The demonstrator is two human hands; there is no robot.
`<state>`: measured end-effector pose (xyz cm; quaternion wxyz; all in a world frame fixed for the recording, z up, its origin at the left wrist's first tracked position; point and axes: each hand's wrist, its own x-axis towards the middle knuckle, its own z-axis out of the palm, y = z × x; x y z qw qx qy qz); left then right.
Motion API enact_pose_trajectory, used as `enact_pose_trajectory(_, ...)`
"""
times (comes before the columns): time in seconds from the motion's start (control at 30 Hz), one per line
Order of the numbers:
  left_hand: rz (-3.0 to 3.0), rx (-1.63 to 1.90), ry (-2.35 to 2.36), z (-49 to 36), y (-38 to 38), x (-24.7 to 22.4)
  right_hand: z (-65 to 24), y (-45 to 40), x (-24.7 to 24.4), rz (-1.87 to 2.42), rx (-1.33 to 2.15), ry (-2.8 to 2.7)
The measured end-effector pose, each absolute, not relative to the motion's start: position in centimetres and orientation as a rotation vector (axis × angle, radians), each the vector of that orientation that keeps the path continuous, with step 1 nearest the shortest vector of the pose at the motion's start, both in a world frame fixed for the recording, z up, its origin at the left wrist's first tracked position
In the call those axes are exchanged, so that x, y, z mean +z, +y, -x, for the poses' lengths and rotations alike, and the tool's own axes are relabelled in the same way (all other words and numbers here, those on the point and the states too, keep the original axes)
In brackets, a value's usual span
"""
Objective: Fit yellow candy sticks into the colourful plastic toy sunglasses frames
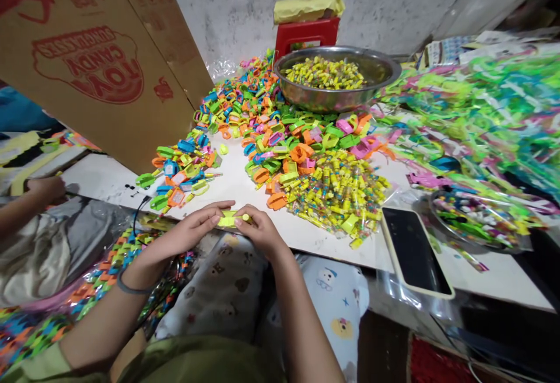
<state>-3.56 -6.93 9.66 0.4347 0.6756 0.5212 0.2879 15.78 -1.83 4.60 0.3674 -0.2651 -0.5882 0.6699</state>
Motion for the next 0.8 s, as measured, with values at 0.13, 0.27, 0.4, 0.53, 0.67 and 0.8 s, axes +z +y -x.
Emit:
enact_pose_trajectory(0.13,-1.767,0.751,1.352,3.4,-6.9,9.1,-15.6,-1.8,4.5,0.749,1.678,-1.579)
enact_pose_trajectory(0.27,-1.79,0.922,1.207,2.9,-7.0,8.7,-15.7,-1.9,4.8,0.72,1.776,-1.566)
enact_pose_trajectory(0.4,-1.723,0.975,1.098,2.7,-6.8,8.3,-15.9,-2.0,4.6,0.623,1.903,-1.492)
enact_pose_trajectory(0.53,-1.654,0.904,1.148,3.2,-6.6,7.6,-15.6,-1.7,3.7,0.727,1.817,-1.517)
enact_pose_trajectory(0.67,-1.58,0.733,1.35,4.0,-6.9,6.6,-14.6,-1.9,3.4,0.851,1.645,-1.637)
enact_pose_trajectory(0.8,-1.494,0.831,1.459,5.1,-6.9,5.8,-14.5,-2.2,3.7,0.924,1.567,-1.653)
